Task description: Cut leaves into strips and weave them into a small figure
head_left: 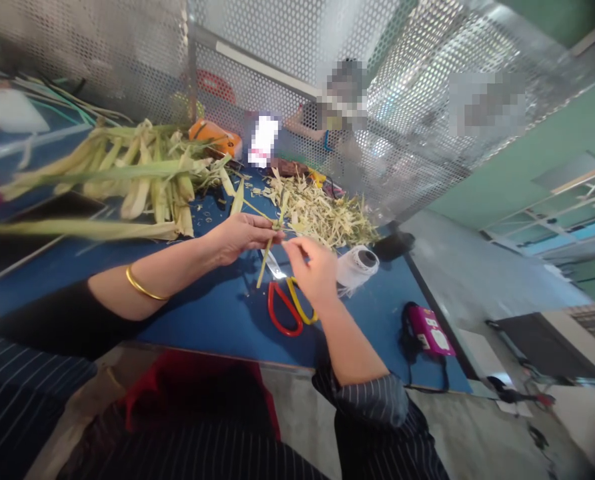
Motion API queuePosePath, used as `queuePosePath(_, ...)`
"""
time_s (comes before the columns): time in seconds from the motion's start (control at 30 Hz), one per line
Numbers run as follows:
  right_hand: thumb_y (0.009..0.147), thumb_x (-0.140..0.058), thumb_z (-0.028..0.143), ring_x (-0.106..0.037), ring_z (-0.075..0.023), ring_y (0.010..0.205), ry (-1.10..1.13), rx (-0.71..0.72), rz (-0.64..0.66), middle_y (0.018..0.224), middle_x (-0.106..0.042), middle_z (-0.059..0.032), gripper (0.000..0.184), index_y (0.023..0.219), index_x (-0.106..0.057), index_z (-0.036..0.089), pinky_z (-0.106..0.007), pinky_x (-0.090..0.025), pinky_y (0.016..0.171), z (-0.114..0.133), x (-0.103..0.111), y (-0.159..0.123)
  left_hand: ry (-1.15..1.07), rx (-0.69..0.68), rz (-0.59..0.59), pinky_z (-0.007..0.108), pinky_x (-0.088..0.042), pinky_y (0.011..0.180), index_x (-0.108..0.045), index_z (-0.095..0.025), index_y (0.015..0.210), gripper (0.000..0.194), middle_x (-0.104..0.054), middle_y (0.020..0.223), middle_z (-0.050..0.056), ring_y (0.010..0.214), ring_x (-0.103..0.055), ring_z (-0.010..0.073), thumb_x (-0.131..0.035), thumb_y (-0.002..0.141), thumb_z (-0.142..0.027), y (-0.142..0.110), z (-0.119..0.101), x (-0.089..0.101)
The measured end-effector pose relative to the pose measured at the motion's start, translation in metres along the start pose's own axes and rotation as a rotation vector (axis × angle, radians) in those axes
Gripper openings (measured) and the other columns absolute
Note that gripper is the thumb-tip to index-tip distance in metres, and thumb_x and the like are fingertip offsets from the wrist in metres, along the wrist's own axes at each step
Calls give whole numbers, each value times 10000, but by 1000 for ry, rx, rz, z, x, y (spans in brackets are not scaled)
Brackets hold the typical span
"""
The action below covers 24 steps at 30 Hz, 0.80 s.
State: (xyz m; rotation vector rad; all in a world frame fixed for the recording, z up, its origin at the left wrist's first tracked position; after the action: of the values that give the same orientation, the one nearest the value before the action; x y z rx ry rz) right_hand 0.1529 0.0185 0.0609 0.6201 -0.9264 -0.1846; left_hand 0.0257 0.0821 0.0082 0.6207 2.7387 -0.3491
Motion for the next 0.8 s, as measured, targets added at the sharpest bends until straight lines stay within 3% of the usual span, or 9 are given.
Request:
queuePosePath(0.07,878,-526,473,-524,-129,597,85,-113,117,656,-607,10,305,761,-637,214,-260,-393,607,-5,-23,-4,-24,-7,-20,236,-502,780,-742,-90,793,150,-740,827,99,777,-676,132,-774,663,-156,1,2,-1)
queuePosePath(0.2,862,-547,398,-575,-149,753,243,-184,95,780,-634,-10,244,734,-629,207,-267,-420,728,-11,-41,-7,-42,-27,-62,228,-498,737,-737,-97,730,65,-728,757,80,701,-659,108,-752,679,-134,3,8,-3)
queuePosePath(0.27,853,-549,350,-576,-153,794,320,-216,77,808,-630,-14,219,708,-613,199,-266,-417,748,-14,-43,-7,-35,-40,-70,225,-493,721,-733,-104,697,72,-722,732,71,676,-648,101,-772,657,-149,4,10,-3)
queuePosePath(0.4,838,-526,314,-514,-125,695,450,-278,122,730,-568,15,212,666,-544,192,-242,-399,663,-15,-45,-9,42,-105,-100,221,-468,651,-735,-92,674,131,-700,665,56,612,-607,89,-807,605,-177,5,9,1)
queuePosePath(0.8,796,-517,217,-512,-129,718,495,-154,201,738,-538,12,150,648,-512,195,-263,-415,767,-2,-41,-4,-7,-184,-178,298,-508,733,-720,-88,772,184,-704,677,45,636,-631,124,-779,598,-104,4,2,7)
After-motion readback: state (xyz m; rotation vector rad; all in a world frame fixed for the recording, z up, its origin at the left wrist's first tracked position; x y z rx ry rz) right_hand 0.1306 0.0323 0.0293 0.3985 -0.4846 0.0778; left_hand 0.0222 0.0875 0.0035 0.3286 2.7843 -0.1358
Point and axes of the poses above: each hand's wrist, its own y-axis towards the middle knuckle, its own x-axis out of the back of the hand, z = x × y, the point moved 8 cm from there along y, towards the middle knuckle
